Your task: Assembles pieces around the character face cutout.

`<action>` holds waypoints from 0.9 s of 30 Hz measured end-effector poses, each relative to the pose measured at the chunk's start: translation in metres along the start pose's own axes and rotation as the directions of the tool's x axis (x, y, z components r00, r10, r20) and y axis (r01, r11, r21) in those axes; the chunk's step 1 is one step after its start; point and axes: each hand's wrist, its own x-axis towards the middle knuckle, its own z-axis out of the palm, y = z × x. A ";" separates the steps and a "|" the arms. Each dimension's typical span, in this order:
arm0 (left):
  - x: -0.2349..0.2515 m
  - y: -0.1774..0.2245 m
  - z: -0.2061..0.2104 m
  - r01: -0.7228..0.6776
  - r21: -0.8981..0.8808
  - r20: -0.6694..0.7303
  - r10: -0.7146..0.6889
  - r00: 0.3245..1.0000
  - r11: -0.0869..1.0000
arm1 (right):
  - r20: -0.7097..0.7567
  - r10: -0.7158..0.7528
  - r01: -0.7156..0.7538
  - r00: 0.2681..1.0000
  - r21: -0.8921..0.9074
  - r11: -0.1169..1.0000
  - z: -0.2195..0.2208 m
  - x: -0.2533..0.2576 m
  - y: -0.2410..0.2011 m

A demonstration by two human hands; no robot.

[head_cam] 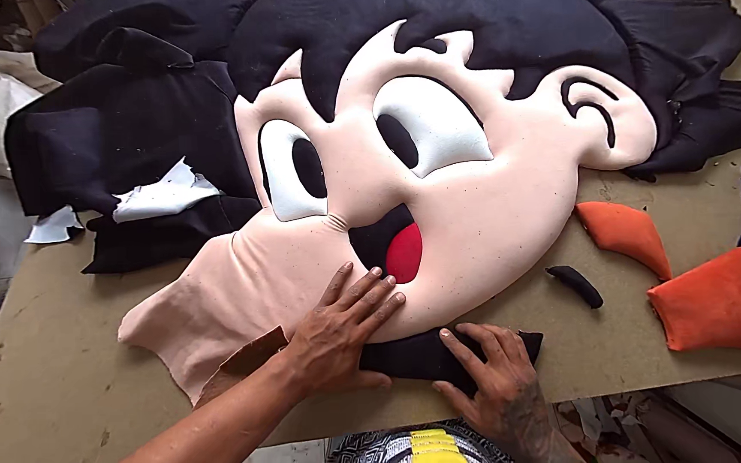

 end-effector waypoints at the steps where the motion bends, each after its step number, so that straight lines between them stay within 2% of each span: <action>1: -0.001 0.000 0.001 -0.001 -0.009 -0.014 0.001 1.000 1.000 | 0.008 0.002 -0.002 1.000 0.000 1.000 0.000 0.002 0.000; 13: -0.001 -0.004 0.003 -0.028 -0.041 -0.068 0.025 0.997 0.999 | -0.010 0.005 -0.005 1.000 -0.008 1.000 0.003 0.004 -0.003; 17: 0.000 -0.001 0.001 -0.015 -0.050 -0.046 0.013 0.999 0.999 | -0.080 -0.027 0.035 0.996 0.104 0.994 -0.010 0.002 0.002; 22: -0.004 -0.001 0.000 0.004 -0.047 -0.016 -0.004 1.000 0.999 | -0.120 -0.143 0.157 0.982 0.110 0.982 -0.003 0.000 -0.010; 25: -0.004 0.000 -0.002 0.010 -0.046 0.008 -0.010 1.000 0.999 | -0.089 -0.233 0.242 0.968 0.114 0.963 0.012 0.019 -0.033; 27: -0.004 0.001 -0.003 0.012 -0.043 0.008 -0.012 1.000 0.999 | 0.000 -0.242 0.241 0.970 0.091 0.966 0.018 0.033 -0.041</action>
